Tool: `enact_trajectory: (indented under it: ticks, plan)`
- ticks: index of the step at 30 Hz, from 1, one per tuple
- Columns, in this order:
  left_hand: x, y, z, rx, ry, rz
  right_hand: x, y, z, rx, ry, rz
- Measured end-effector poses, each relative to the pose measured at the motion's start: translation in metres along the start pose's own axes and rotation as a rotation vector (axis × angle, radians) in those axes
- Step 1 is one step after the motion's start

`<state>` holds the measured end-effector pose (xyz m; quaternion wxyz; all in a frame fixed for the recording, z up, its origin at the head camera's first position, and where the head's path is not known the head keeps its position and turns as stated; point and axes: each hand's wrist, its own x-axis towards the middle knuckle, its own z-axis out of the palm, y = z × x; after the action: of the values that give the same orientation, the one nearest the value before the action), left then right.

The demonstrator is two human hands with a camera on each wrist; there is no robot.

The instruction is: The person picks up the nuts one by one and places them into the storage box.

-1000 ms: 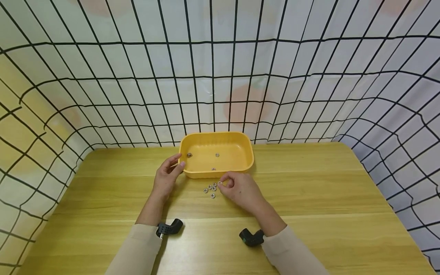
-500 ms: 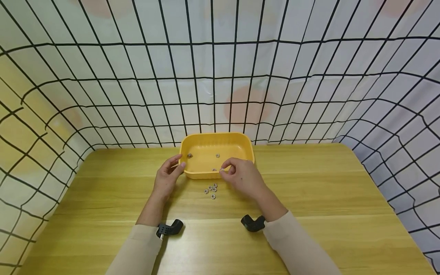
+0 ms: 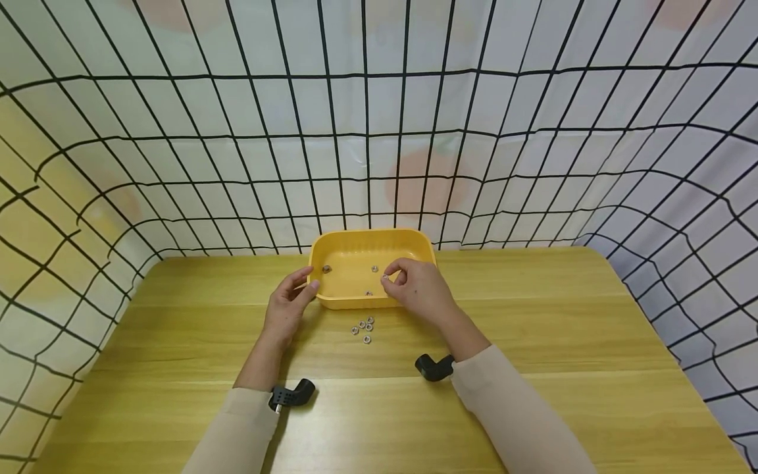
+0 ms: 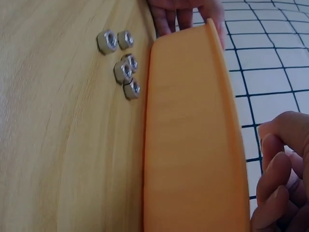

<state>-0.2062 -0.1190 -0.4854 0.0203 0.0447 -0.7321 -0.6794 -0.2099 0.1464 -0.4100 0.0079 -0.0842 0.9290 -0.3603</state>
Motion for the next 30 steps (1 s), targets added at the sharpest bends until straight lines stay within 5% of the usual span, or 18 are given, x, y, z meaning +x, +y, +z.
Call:
enact_trajectory:
  ticks: [30]
  plan:
    - [-0.001, 0.004, 0.000, -0.008, -0.002, -0.015, 0.034, -0.002, 0.018, -0.058, 0.009, 0.027]
